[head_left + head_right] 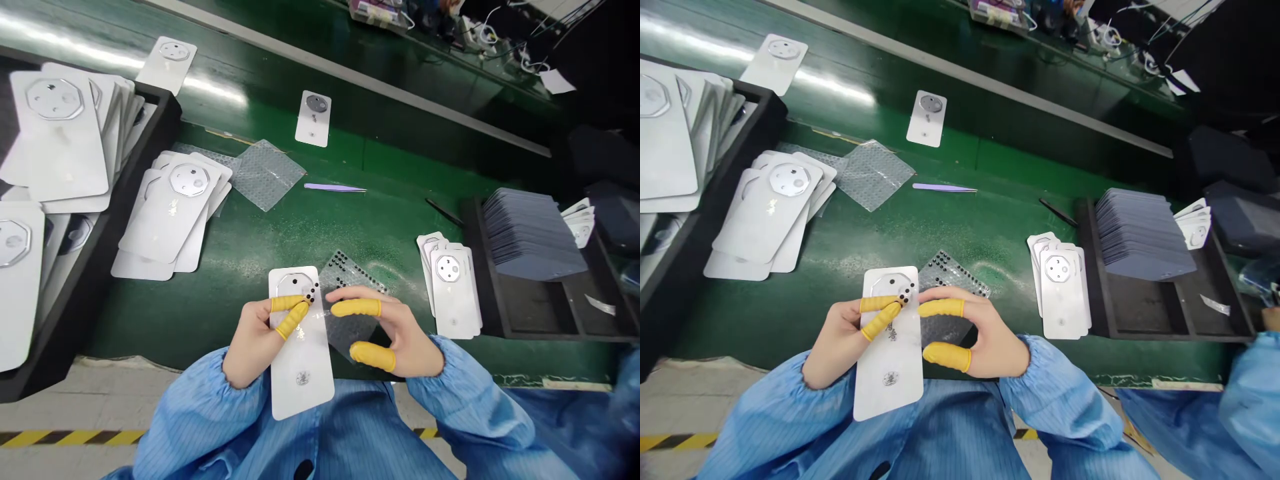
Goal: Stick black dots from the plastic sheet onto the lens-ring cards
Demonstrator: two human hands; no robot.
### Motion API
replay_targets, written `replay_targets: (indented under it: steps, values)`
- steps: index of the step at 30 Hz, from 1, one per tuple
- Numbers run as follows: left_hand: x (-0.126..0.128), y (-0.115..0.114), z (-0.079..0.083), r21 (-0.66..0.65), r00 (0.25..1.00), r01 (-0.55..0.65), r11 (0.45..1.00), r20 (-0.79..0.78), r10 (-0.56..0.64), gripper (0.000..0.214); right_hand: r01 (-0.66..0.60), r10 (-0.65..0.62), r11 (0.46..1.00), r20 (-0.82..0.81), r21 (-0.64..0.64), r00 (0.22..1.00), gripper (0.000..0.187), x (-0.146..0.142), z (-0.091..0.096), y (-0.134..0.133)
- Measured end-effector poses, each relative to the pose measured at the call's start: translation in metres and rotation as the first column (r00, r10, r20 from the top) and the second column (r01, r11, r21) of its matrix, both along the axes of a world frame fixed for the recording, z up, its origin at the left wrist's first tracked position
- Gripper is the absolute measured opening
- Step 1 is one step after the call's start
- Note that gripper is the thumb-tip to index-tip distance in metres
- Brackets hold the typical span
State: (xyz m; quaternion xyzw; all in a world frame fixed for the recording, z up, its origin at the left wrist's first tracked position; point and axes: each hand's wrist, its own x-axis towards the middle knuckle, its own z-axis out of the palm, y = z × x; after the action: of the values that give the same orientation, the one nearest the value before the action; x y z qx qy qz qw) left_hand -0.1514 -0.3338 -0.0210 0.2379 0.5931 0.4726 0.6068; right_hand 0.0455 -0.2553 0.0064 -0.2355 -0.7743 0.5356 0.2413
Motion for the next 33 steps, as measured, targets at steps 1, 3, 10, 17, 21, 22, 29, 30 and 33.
replay_targets:
  steps: [1,3,10,17,21,22,29,30,33]
  values:
    - [0.000,-0.001,0.000,0.011,1.000,0.006,1.000,0.009,-0.006,0.021,-0.003,0.002,0.998,-0.013,-0.068,1.000,0.030,-0.005,0.003,0.001]
    - [0.002,-0.002,-0.001,0.038,0.999,0.016,0.999,0.031,-0.018,0.022,0.083,-0.083,0.995,-0.015,-0.050,0.996,0.018,-0.016,0.002,-0.001]
    - [0.007,-0.010,-0.006,0.170,0.981,0.080,0.982,-0.190,-0.047,0.020,0.185,-0.184,0.875,-0.046,0.448,0.982,0.033,-0.029,-0.045,-0.019]
    - [0.001,-0.008,-0.014,0.144,0.873,0.220,0.965,-0.470,-0.129,0.024,0.355,-0.352,0.901,-0.057,0.249,0.934,0.015,-0.036,-0.064,-0.014]
    - [-0.024,-0.013,-0.010,0.147,0.925,0.116,0.982,-0.377,-0.053,0.045,0.334,-0.348,0.860,-0.035,0.385,0.937,0.017,-0.033,-0.066,-0.009]
    - [-0.029,-0.016,-0.007,0.179,0.929,0.052,0.983,-0.371,0.018,0.053,0.334,-0.353,0.836,-0.041,0.435,0.935,0.021,-0.032,-0.063,-0.009]
    - [-0.011,-0.030,0.017,0.324,0.943,-0.016,0.946,-0.309,0.122,0.105,0.373,-0.357,0.740,-0.142,0.559,0.923,0.033,-0.046,-0.024,-0.024]
    - [-0.006,-0.030,0.019,0.333,0.942,0.014,0.943,-0.321,0.100,0.101,0.339,-0.321,0.742,-0.138,0.578,0.937,0.029,-0.049,-0.019,-0.025]
    - [0.003,-0.029,0.019,0.380,0.923,0.092,0.920,-0.380,0.065,0.091,0.225,-0.229,0.684,-0.088,0.694,0.969,0.023,-0.049,-0.011,-0.028]
